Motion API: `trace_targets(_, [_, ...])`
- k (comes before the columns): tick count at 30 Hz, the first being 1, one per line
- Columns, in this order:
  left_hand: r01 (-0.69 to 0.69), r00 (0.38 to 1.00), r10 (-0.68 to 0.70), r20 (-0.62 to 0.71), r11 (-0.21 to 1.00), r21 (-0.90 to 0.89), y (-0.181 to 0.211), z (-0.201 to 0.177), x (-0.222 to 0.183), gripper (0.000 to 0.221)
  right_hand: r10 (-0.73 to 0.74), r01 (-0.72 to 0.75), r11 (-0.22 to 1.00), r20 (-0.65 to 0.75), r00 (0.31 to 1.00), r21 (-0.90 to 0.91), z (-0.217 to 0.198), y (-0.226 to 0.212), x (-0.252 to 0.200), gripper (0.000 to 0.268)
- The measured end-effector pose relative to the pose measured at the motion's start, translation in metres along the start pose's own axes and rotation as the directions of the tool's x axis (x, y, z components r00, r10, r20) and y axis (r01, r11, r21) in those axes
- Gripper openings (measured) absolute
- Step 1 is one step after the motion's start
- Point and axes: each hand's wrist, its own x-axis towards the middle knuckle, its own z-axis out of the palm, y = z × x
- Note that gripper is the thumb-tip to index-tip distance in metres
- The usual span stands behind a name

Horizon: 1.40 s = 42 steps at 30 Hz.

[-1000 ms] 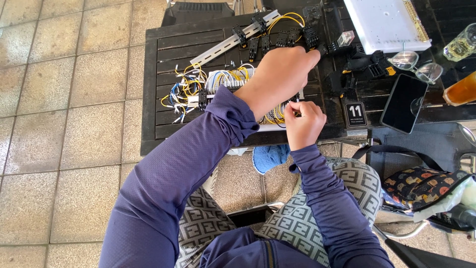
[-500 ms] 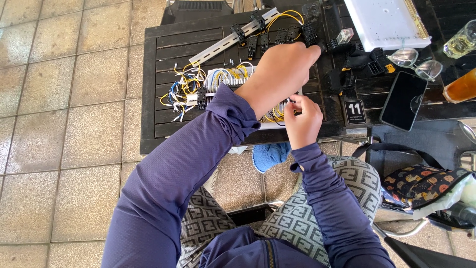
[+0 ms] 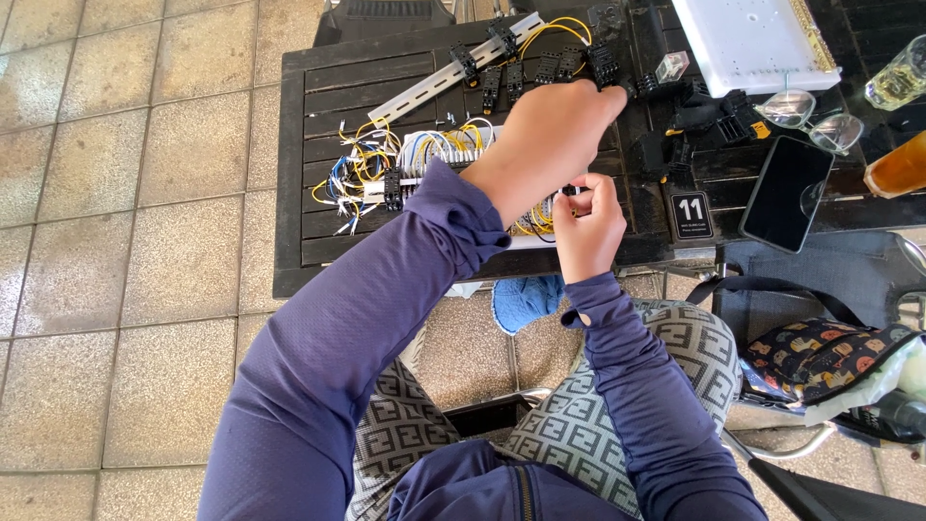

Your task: Adjusting and tightening wire connections on a terminal block using a screwdriver.

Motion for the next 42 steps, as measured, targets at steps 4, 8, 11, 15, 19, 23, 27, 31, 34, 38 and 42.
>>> trace_targets(4, [0.017,1.000,-0.019,-0.015,0.994,-0.112,0.013,-0.009,0.002,0.039,0.020,-0.020,1.000,-0.004,1.000,-0.003,-0.001,0.001,0.000,0.029])
trace_targets(8, [0.329,0.944,-0.313,0.106,0.920,-0.214,0.023,-0.003,0.009,0.040,0.027,-0.027,1.000,0.002,1.000,-0.015,-0.002,0.001,0.000,0.024])
trace_targets(11, [0.408,0.912,-0.400,0.089,0.905,-0.117,0.016,0.007,0.018,0.032,0.005,-0.005,1.000,0.010,1.000,-0.029,0.000,0.009,0.000,0.028])
trace_targets(15, [0.251,0.956,-0.209,0.206,0.947,-0.202,0.017,-0.038,0.002,0.036,-0.037,0.037,0.999,0.010,0.999,-0.038,-0.001,0.006,0.001,0.028])
trace_targets(19, [0.074,0.991,-0.037,0.131,0.955,-0.287,0.006,-0.030,-0.003,0.063,-0.060,0.060,0.997,0.008,0.998,-0.038,0.000,0.008,0.001,0.027])
trace_targets(23, [0.232,0.969,-0.208,0.132,0.952,-0.198,0.012,-0.025,0.000,0.042,-0.055,0.056,0.998,0.012,0.998,-0.043,-0.002,0.005,0.001,0.027])
trace_targets(27, [0.247,0.962,-0.197,0.191,0.927,-0.283,0.025,-0.054,-0.012,0.045,-0.050,0.050,0.998,0.006,0.999,-0.033,0.000,0.006,0.000,0.028])
trace_targets(31, [0.228,0.971,-0.185,0.149,0.899,-0.374,0.015,-0.044,-0.013,0.047,-0.078,0.078,0.996,0.001,0.997,-0.048,0.001,0.004,0.001,0.023])
trace_targets(34, [0.094,0.993,-0.063,0.098,0.930,-0.355,0.012,-0.040,-0.012,0.043,-0.055,0.055,0.997,-0.003,0.998,-0.048,0.000,0.002,0.000,0.024])
trace_targets(38, [-0.059,0.958,0.144,0.246,0.945,-0.322,0.018,-0.057,-0.012,0.045,-0.072,0.071,0.997,-0.007,0.997,-0.041,0.001,0.002,0.000,0.031])
trace_targets(42, [0.006,0.977,0.048,0.206,0.967,-0.253,0.018,-0.051,-0.009,0.047,-0.106,0.109,0.991,0.035,0.994,-0.082,0.000,0.007,0.002,0.028])
